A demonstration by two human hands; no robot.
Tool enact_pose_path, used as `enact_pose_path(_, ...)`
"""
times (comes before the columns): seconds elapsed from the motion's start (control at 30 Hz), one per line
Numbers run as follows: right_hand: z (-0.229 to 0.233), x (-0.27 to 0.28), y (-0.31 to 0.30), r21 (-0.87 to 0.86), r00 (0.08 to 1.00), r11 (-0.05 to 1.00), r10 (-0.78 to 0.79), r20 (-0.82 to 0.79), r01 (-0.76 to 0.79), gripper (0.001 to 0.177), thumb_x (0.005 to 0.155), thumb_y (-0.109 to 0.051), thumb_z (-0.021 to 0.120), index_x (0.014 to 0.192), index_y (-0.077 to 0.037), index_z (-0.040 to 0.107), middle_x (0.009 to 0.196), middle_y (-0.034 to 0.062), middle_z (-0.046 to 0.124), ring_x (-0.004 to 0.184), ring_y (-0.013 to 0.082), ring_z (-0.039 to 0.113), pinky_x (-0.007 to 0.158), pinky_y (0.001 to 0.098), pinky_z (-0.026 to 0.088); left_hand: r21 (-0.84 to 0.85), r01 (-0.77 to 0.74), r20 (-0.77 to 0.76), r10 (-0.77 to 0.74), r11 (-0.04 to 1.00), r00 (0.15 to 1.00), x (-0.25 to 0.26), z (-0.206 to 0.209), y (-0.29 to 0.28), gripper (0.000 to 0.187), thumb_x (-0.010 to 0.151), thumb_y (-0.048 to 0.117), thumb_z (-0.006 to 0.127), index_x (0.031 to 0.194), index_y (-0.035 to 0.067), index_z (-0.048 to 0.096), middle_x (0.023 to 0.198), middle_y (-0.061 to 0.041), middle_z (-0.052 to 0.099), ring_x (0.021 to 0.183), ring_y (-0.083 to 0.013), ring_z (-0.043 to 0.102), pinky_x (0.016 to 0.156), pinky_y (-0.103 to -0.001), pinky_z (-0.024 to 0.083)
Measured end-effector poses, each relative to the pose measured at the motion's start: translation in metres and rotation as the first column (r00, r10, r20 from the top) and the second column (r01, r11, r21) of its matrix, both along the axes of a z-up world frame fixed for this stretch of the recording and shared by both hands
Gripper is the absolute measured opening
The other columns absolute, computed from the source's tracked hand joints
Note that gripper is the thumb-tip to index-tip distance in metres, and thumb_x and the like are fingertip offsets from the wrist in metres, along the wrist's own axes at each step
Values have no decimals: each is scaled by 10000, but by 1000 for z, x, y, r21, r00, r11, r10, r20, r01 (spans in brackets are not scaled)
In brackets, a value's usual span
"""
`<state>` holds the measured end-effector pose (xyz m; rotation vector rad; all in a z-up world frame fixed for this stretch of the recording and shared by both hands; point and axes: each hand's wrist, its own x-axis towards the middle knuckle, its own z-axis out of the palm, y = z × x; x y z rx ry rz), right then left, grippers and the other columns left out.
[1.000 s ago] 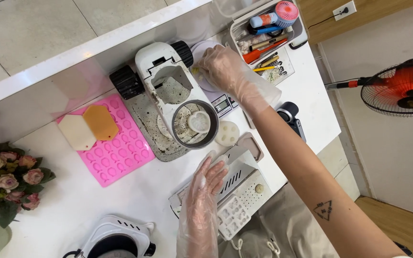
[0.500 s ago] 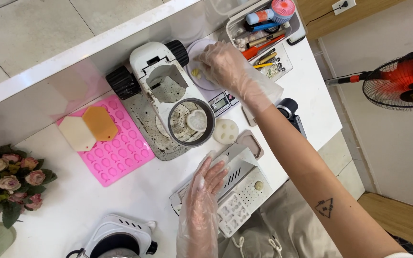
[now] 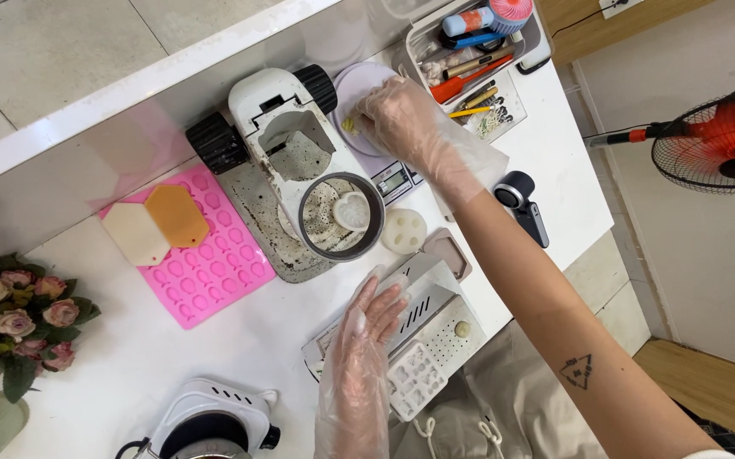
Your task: The person is preparing wax components and molds for candle making.
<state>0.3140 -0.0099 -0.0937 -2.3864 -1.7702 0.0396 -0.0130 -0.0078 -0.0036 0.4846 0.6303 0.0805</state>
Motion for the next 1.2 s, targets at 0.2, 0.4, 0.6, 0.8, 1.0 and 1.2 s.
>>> enact_pose_path(0.2, 5, -3, 0, 24, 999, 1000, -12, 33, 11, 82, 931, -189, 745, 954, -155, 816, 827, 62, 767, 709, 242, 692, 811, 386, 578, 2, 43, -88, -43, 999, 995, 2, 4, -1, 790, 945, 498, 435, 1553, 0, 364, 1453, -217, 572, 1375, -319, 539, 1174, -466, 313)
enact_pose_path(0.4, 5, -1, -2, -41, 999, 999, -10, 52, 12, 75, 967, -184, 737, 989, -154, 803, 805, 77, 745, 718, 252, 666, 789, 396, 573, 0, 23, -70, -23, 1000, 997, 0, -4, -6, 772, 945, 469, 457, 1556, 5, 377, 1457, -205, 568, 1366, -317, 540, 1166, -465, 316)
enact_pose_path(0.6, 7, -2, 0, -79, 998, 996, -43, 45, 47, 212, 910, -145, 739, 1113, -150, 799, 796, 93, 743, 756, 275, 685, 761, 401, 584, 13, 30, -41, -29, 999, 999, -2, -10, -10, 803, 921, 478, 465, 1565, 9, 368, 1444, -194, 585, 1363, -305, 548, 1148, -449, 326)
enact_pose_path(0.8, 0, 0, 0, -74, 995, 994, -77, 65, 82, 289, 905, -120, 733, 1190, -104, 775, 839, 118, 752, 769, 265, 705, 723, 400, 595, 2, 38, -33, -38, 999, 999, -2, -9, -8, 801, 920, 472, 475, 1566, 12, 359, 1449, -187, 578, 1357, -294, 549, 1154, -445, 323)
enact_pose_path(1.0, 12, -6, 5, -154, 993, 982, -114, -4, 112, 164, 970, -128, 678, 1084, -135, 795, 810, 120, 749, 749, 276, 685, 790, 418, 591, -14, 28, -59, -29, 1000, 998, -3, -14, -12, 788, 927, 463, 475, 1564, 11, 364, 1447, -189, 580, 1349, -295, 548, 1155, -441, 335)
enact_pose_path(1.2, 16, -7, 5, -171, 994, 979, -113, 10, 113, 180, 940, -152, 679, 1077, -116, 790, 801, 135, 735, 787, 306, 673, 822, 431, 562, 25, 28, -16, -27, 999, 1000, -3, -19, -13, 815, 917, 483, 484, 1571, 13, 356, 1443, -198, 585, 1341, -308, 562, 1135, -435, 342)
